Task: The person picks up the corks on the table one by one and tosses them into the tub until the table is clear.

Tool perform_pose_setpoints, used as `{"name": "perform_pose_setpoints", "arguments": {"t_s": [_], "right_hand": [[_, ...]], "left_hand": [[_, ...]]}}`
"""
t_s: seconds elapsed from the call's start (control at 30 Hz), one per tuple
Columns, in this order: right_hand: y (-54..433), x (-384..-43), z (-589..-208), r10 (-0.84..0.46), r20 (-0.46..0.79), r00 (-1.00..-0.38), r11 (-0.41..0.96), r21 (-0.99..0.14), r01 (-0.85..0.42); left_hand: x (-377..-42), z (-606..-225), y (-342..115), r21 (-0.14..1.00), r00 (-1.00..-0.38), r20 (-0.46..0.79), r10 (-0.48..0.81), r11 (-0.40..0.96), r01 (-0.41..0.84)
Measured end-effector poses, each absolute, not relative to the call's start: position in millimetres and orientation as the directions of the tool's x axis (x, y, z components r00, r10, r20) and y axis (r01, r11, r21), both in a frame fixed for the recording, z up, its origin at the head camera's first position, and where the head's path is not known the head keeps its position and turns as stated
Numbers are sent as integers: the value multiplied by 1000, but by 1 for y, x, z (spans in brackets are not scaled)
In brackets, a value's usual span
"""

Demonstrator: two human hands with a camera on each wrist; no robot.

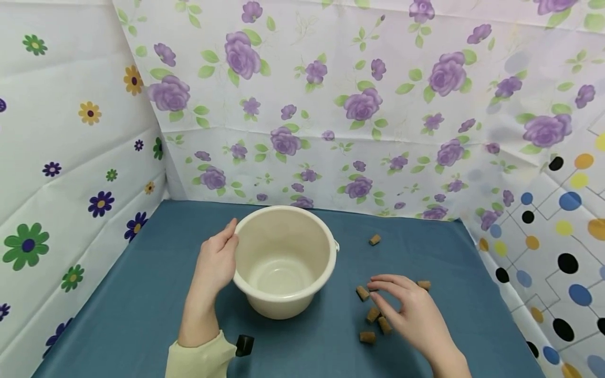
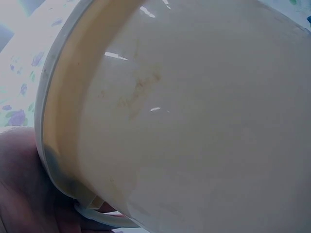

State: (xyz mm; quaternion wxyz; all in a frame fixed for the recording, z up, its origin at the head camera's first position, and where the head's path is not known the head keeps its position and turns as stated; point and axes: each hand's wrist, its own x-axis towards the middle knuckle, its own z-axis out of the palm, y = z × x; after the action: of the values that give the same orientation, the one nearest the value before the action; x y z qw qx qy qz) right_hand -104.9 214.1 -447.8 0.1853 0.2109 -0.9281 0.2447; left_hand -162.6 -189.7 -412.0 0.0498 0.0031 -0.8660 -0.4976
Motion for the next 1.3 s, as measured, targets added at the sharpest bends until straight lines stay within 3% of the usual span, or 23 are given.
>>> {"name": "perform_pose_setpoints", "arguments": {"t_s": [0.3, 0.73, 1.03, 1.3], "right_hand": [[223, -93, -465, -241, 285, -928, 839, -419, -347], [233, -84, -486, -230, 133, -964, 886, -380, -264], [240, -82, -493, -289, 37, -957, 860, -428, -276], [243, -85, -501, -404, -99, -909, 828, -463, -317]], "left_hand": [[-162, -412, -189, 861, -995, 86, -52, 506, 48], [-162, -411, -189, 859, -995, 85, -54, 510, 45], [-162, -411, -190, 856, -995, 87, -47, 515, 51], [-163, -413, -191, 859, -995, 87, -51, 510, 49]]}}
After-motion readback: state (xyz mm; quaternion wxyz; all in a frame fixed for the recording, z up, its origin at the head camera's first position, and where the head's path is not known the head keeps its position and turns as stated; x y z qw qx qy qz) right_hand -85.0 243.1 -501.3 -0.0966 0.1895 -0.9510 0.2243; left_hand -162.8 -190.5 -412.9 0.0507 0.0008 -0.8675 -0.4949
